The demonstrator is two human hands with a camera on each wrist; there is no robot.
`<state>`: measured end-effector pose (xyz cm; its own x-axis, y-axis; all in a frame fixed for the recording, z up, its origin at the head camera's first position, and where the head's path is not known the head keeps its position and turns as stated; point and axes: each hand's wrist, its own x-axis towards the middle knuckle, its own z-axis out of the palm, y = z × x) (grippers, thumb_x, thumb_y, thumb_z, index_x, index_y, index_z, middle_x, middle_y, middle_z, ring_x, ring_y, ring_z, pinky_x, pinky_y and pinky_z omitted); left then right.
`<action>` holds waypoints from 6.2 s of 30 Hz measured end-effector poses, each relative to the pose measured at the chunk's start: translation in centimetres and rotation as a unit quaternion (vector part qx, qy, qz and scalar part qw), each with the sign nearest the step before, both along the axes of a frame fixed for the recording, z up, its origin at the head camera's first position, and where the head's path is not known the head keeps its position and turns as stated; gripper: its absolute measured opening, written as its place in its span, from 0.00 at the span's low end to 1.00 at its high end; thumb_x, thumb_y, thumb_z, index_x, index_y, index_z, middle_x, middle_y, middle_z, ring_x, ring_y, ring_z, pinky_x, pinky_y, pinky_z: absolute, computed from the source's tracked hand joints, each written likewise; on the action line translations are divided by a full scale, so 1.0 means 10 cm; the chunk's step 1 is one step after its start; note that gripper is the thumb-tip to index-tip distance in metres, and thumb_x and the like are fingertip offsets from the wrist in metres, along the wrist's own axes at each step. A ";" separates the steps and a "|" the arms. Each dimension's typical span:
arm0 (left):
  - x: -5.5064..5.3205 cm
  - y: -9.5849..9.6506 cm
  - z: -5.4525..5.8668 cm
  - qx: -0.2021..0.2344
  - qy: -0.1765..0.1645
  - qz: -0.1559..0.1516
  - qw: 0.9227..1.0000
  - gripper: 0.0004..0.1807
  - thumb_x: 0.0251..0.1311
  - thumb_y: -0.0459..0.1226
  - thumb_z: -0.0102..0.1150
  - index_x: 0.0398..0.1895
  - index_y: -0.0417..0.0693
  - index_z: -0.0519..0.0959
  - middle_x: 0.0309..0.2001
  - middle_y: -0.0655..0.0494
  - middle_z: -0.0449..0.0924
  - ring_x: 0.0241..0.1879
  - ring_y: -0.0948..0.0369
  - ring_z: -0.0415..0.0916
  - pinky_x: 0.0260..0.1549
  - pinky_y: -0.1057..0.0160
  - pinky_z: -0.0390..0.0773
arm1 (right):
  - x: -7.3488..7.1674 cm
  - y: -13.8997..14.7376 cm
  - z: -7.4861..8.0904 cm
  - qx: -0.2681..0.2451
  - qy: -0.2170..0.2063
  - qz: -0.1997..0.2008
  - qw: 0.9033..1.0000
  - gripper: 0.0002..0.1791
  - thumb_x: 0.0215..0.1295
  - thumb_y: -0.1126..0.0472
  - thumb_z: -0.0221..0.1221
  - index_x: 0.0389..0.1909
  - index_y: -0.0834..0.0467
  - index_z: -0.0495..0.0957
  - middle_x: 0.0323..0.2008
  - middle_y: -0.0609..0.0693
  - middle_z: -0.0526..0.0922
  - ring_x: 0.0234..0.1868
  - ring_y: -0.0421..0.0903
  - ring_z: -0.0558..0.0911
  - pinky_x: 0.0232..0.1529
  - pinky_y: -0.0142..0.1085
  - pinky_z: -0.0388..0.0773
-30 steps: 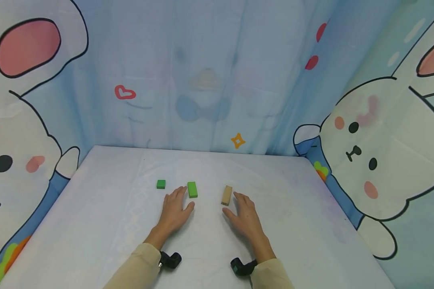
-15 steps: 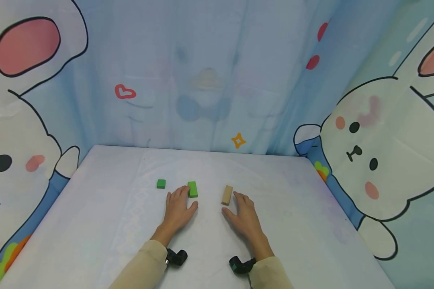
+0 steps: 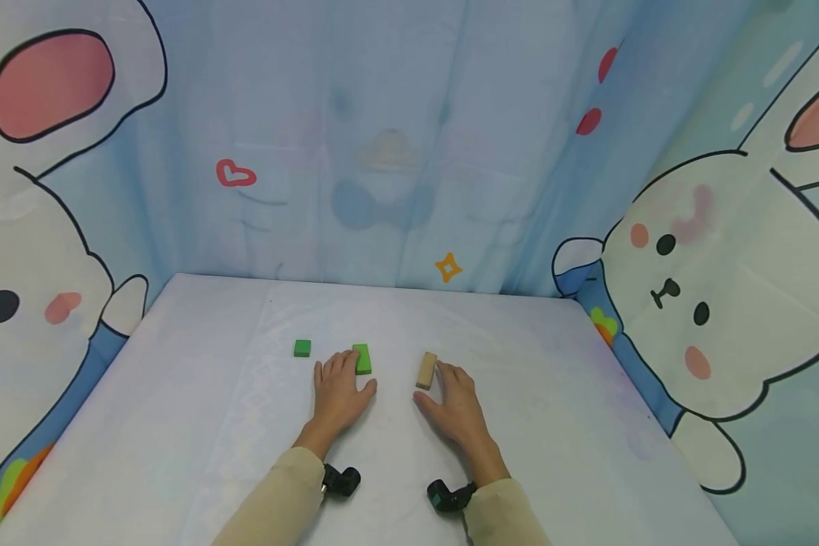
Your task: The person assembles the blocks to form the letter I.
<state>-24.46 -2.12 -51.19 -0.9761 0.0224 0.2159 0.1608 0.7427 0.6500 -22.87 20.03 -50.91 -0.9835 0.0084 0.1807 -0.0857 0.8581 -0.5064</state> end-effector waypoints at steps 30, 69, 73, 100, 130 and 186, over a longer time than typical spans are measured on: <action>-0.20 -0.10 0.02 -0.036 -0.003 -0.012 0.999 0.36 0.66 0.44 0.64 0.72 0.34 0.69 0.69 0.37 0.71 0.72 0.41 0.64 0.76 0.40 0.58 | -0.18 0.09 -0.02 0.032 0.022 0.025 0.999 0.42 0.65 0.46 0.68 0.73 0.64 0.67 0.70 0.64 0.71 0.73 0.63 0.68 0.73 0.56 0.68; -0.21 -0.20 0.16 -0.031 -0.062 -0.046 0.997 0.36 0.62 0.44 0.69 0.70 0.38 0.70 0.70 0.38 0.70 0.73 0.40 0.64 0.76 0.40 0.59 | -0.21 0.13 0.04 0.039 -0.001 0.028 0.999 0.43 0.64 0.43 0.68 0.73 0.62 0.68 0.71 0.64 0.71 0.73 0.63 0.69 0.71 0.58 0.70; -0.20 -0.21 0.15 -0.022 -0.058 -0.047 0.997 0.36 0.61 0.44 0.69 0.70 0.38 0.70 0.70 0.38 0.71 0.72 0.40 0.65 0.76 0.40 0.59 | -0.21 0.13 0.03 0.040 0.002 0.026 0.999 0.43 0.64 0.42 0.68 0.73 0.61 0.69 0.71 0.64 0.71 0.73 0.63 0.70 0.71 0.58 0.70; -0.08 -0.27 0.11 0.061 -0.050 -0.080 0.994 0.37 0.62 0.44 0.70 0.72 0.41 0.68 0.69 0.42 0.73 0.72 0.44 0.67 0.73 0.44 0.67 | -0.24 0.11 -0.01 0.045 -0.003 0.013 0.999 0.44 0.64 0.41 0.69 0.74 0.60 0.68 0.72 0.63 0.70 0.73 0.62 0.69 0.72 0.57 0.70; 0.18 -0.28 0.12 0.048 -0.043 -0.137 0.988 0.36 0.61 0.45 0.73 0.69 0.44 0.70 0.67 0.46 0.75 0.70 0.48 0.70 0.70 0.46 0.70 | -0.30 0.12 -0.05 0.046 0.002 0.015 0.999 0.44 0.64 0.41 0.69 0.74 0.59 0.68 0.71 0.62 0.71 0.73 0.62 0.69 0.72 0.58 0.70; 0.56 -0.26 0.04 0.027 -0.008 -0.191 0.981 0.35 0.59 0.48 0.74 0.65 0.43 0.73 0.64 0.48 0.78 0.67 0.48 0.73 0.69 0.45 0.71 | -0.28 0.13 -0.06 0.032 0.005 0.016 0.999 0.45 0.62 0.42 0.70 0.74 0.60 0.68 0.72 0.63 0.70 0.74 0.64 0.68 0.73 0.59 0.68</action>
